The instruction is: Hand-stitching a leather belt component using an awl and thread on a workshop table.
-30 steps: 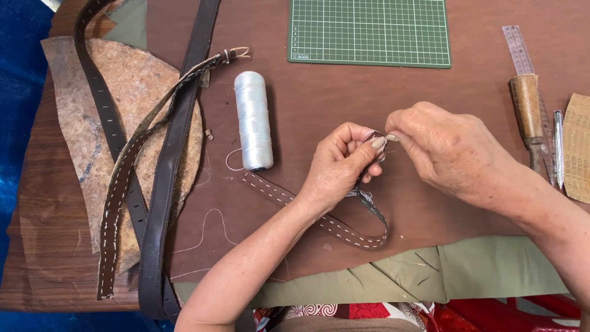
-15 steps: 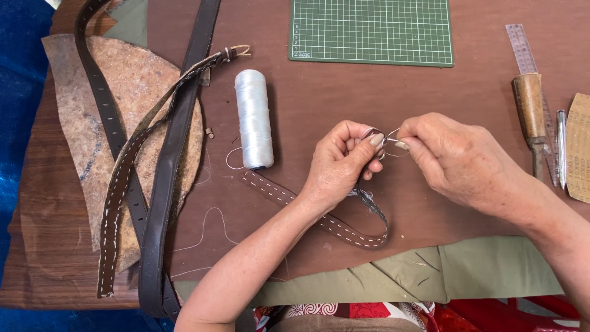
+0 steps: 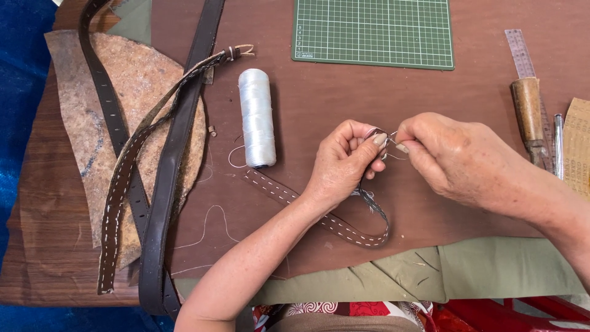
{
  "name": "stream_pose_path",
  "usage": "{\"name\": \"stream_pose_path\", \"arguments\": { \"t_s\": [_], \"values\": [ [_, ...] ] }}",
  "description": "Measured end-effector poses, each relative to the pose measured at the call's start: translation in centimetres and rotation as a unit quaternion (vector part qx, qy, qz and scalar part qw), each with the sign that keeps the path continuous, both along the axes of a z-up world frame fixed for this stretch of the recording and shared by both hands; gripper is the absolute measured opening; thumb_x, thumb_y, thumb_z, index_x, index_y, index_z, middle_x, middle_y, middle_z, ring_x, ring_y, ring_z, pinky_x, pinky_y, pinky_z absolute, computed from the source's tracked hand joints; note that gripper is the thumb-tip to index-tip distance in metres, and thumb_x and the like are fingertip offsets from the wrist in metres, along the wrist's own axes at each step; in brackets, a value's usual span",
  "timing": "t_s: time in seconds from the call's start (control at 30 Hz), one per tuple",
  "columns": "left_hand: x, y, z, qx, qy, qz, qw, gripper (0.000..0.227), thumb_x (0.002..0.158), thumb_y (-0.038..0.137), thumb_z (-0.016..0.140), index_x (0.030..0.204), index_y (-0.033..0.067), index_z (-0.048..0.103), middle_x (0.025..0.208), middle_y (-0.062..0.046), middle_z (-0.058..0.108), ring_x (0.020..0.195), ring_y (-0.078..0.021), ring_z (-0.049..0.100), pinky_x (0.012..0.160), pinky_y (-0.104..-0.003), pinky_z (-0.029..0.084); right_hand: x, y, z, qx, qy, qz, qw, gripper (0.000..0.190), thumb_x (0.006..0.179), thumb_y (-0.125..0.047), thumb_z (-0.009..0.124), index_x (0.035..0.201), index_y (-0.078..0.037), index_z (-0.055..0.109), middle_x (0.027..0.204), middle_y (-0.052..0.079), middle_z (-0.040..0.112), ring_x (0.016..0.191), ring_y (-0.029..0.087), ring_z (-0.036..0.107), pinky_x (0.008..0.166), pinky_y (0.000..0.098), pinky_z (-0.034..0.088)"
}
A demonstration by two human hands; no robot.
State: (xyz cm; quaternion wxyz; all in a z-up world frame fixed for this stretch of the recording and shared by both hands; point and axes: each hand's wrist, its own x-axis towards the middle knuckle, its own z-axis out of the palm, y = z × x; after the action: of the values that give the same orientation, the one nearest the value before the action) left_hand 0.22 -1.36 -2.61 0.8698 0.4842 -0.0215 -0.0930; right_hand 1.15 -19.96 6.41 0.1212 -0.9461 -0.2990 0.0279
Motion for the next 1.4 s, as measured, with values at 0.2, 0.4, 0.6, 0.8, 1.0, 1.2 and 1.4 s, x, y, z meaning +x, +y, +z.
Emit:
{"name": "stream_pose_path", "arguments": {
  "t_s": [0.2,0.4,0.6,0.8,1.0,1.2,1.4],
  "values": [
    [0.1,-0.2,-0.4,0.01,-0.002,0.0,1.0,0.009,0.097,0.012,0.068,0.097,0.0069,0.061,0.08,-0.005,0.067,0.059,-0.0107,0.065,0.047,-0.022,0.049,1.0,0.7,0.6,-0.055,-0.052,0.076,0.994,0.006,0.102,-0.016,0.056,0.104,-0.011,0.058,0.087,0.004,0.063,0.064,0.028,0.062,0.051,0.0439,0.052],
    [0.3,-0.1,-0.8,0.036,-0.019,0.0,0.999,0.005,0.098,0.011,0.065,0.099,0.0078,0.061,0.075,-0.003,0.065,0.061,-0.0098,0.067,0.049,-0.021,0.05,1.6,1.3,1.3,-0.093,-0.032,0.102,0.99,0.006,0.099,-0.011,0.055,0.097,-0.016,0.055,0.081,0.0,0.059,0.056,0.025,0.054,0.044,0.0394,0.046],
    [0.1,-0.3,-0.6,0.04,-0.008,-0.007,0.999,0.007,0.097,0.012,0.065,0.096,0.0098,0.058,0.07,-0.002,0.063,0.06,-0.0104,0.067,0.049,-0.022,0.05,2.6,2.4,2.9,-0.151,-0.004,0.099,0.984,0.019,0.088,0.001,0.052,0.087,-0.018,0.053,0.072,-0.001,0.053,0.053,0.025,0.045,0.045,0.0411,0.041],
    [0.0,-0.4,0.0,0.039,0.005,-0.01,0.999,0.014,0.094,0.013,0.069,0.089,0.0114,0.056,0.065,0.0,0.059,0.057,-0.0101,0.066,0.047,-0.022,0.048,4.1,2.5,2.9,-0.152,0.001,0.103,0.983,0.017,0.093,-0.004,0.054,0.094,-0.02,0.059,0.073,-0.002,0.059,0.058,0.025,0.055,0.05,0.0424,0.046],
    [-0.2,-0.2,0.5,0.068,0.001,-0.014,0.998,0.01,0.095,0.016,0.069,0.092,0.01,0.061,0.067,0.0,0.062,0.059,-0.0085,0.066,0.049,-0.022,0.051,4.8,1.8,2.3,-0.136,0.006,0.074,0.988,0.011,0.098,-0.012,0.055,0.096,-0.021,0.061,0.083,-0.006,0.066,0.065,0.024,0.061,0.054,0.0428,0.049],
    [0.1,-0.2,-0.3,0.05,0.004,-0.016,0.999,0.01,0.096,0.017,0.069,0.097,0.0091,0.062,0.074,-0.003,0.065,0.059,-0.0105,0.066,0.049,-0.023,0.05,5.3,0.6,1.6,-0.088,0.007,0.075,0.993,0.012,0.101,-0.015,0.057,0.091,-0.018,0.062,0.077,-0.004,0.066,0.063,0.022,0.059,0.059,0.0393,0.049],
    [0.3,0.0,-0.4,0.029,0.006,-0.025,0.999,0.008,0.097,0.013,0.066,0.1,0.0078,0.061,0.078,-0.005,0.066,0.059,-0.0099,0.064,0.049,-0.022,0.048,4.6,-0.7,1.0,-0.039,0.043,0.063,0.996,0.007,0.1,-0.017,0.06,0.096,-0.016,0.065,0.078,-0.003,0.068,0.063,0.021,0.06,0.065,0.0367,0.051]
  ]
}}
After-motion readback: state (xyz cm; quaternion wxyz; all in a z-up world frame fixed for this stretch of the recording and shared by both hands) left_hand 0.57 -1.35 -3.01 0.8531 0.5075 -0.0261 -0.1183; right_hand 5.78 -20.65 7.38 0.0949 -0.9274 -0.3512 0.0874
